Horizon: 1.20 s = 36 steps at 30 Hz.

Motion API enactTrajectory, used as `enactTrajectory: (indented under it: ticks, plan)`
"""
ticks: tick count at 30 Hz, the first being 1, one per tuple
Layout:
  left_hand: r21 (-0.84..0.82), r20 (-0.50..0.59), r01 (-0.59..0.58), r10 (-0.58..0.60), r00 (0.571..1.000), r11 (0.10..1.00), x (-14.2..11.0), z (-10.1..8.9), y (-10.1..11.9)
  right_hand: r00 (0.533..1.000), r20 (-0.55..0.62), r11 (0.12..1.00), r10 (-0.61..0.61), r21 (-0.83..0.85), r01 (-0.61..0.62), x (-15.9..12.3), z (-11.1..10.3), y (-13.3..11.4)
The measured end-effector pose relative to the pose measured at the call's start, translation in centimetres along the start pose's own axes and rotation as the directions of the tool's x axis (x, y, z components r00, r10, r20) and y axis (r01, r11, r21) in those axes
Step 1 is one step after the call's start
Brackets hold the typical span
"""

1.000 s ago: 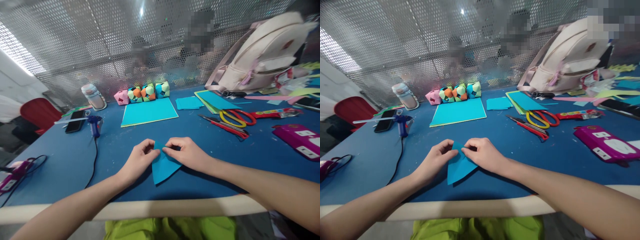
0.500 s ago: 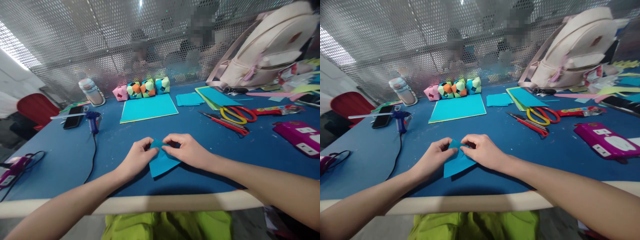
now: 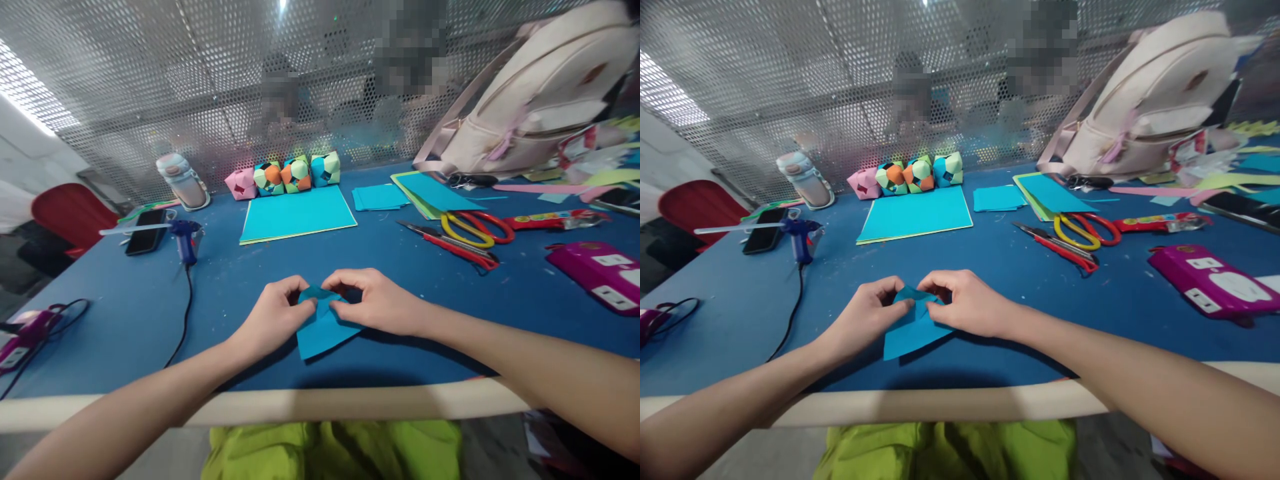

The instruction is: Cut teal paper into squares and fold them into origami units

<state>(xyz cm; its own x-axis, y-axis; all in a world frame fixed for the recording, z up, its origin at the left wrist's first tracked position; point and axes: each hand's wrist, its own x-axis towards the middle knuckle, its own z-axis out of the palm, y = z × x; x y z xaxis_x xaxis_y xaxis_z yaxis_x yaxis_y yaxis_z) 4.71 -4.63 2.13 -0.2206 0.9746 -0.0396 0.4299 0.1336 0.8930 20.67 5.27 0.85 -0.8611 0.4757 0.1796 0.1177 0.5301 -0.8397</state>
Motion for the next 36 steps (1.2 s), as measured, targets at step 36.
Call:
enactTrajectory:
  ticks: [36]
  plan:
    - [0.069,-0.089,-0.046,0.052,0.995,0.997,-0.26,-0.02,0.19,0.962,-0.06,0.915,0.265,0.329,-0.232,0.65,0.17,-0.06]
